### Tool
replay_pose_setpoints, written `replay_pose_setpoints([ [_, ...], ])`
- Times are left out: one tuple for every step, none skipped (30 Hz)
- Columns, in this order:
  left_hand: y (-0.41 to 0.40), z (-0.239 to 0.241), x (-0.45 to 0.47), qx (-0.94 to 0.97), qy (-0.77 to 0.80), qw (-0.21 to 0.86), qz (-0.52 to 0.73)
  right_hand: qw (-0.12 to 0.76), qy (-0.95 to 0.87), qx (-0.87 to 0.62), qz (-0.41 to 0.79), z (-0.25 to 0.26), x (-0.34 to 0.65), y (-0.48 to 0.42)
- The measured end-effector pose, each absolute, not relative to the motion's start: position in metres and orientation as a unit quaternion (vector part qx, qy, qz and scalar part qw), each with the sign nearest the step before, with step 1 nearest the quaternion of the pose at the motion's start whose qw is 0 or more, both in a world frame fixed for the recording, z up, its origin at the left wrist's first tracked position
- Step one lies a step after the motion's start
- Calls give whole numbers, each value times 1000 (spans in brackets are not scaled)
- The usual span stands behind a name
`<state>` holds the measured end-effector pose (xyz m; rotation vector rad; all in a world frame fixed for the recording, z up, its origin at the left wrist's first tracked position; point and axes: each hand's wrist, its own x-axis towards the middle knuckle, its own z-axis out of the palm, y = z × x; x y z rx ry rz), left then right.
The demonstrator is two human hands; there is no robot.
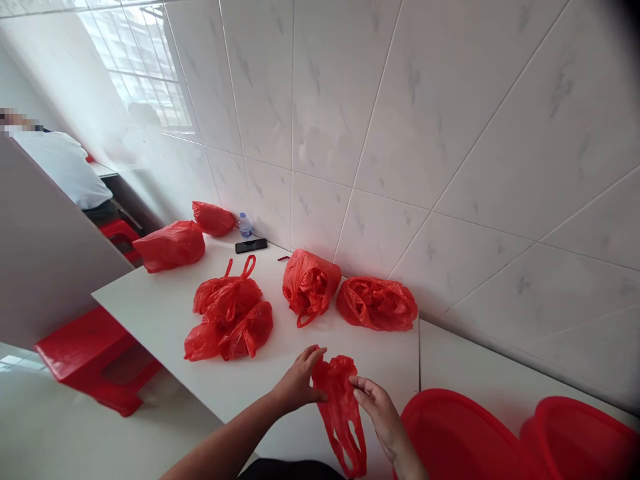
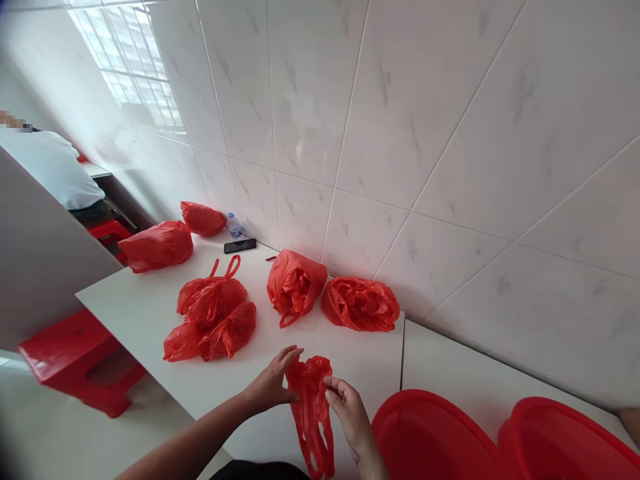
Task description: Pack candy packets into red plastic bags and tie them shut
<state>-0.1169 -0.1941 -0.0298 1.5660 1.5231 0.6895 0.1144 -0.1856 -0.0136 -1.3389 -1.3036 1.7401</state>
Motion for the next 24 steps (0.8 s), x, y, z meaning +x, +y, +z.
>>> replay_pose_setpoints([
  [-192, -27, -113, 612, 606, 425, 280, 303, -468, -495, 666, -9, 113, -190],
  [-190, -25, -109, 600, 610, 431, 286, 314, -451, -487, 679, -7, 111, -194],
  [-188, -22, -105, 589, 616, 433, 293, 326, -438, -482, 685, -5, 109, -197],
  [-186, -20, -103, 578, 624, 431, 302, 339, -430, -484, 683, -5, 107, -200],
  [-184, -19, -101, 563, 631, 432, 314, 348, -425, -494, 674, -7, 105, -203],
  [-182, -17, -100, 548, 636, 433, 327, 348, -425, -507, 664, -9, 104, -206],
  [-179, -16, -100, 532, 641, 436, 342, 339, -428, -521, 656, -13, 105, -208],
  [-176, -16, -102, 515, 646, 438, 356, 325, -430, -535, 650, -16, 106, -211],
  [-173, -16, -106, 496, 651, 439, 371, 309, -428, -545, 651, -19, 110, -213],
  [-170, -17, -111, 477, 656, 440, 385, 300, -422, -549, 656, -21, 114, -214],
  [-167, -17, -117, 458, 662, 440, 398, 304, -408, -550, 662, -21, 121, -216],
  [-164, -18, -124, 438, 668, 441, 410, 319, -387, -549, 669, -20, 128, -217],
  [-162, -18, -132, 420, 673, 442, 418, 343, -360, -548, 673, -17, 136, -217],
  [-160, -18, -139, 404, 678, 444, 424, 370, -331, -546, 675, -13, 143, -218],
  [-159, -18, -146, 391, 683, 444, 429, 399, -304, -547, 670, -8, 150, -218],
  [-158, -16, -151, 382, 686, 444, 431, 427, -280, -555, 657, -3, 155, -218],
  [-158, -13, -154, 379, 688, 442, 433, 447, -262, -565, 642, 2, 160, -218],
  [-158, -9, -155, 381, 688, 440, 433, 463, -251, -573, 627, 6, 162, -218],
  [-159, -5, -153, 389, 684, 441, 431, 473, -247, -578, 618, 8, 163, -218],
  [-161, -1, -148, 402, 678, 445, 425, 477, -250, -577, 614, 9, 162, -217],
  [-164, 3, -140, 418, 669, 452, 416, 480, -258, -574, 612, 9, 160, -217],
  [-167, 5, -130, 434, 657, 464, 407, 481, -267, -570, 610, 8, 156, -216],
  [-172, 7, -119, 454, 644, 476, 391, 484, -275, -567, 607, 6, 151, -215],
  [-177, 6, -107, 479, 631, 488, 366, 488, -280, -566, 603, 5, 146, -214],
])
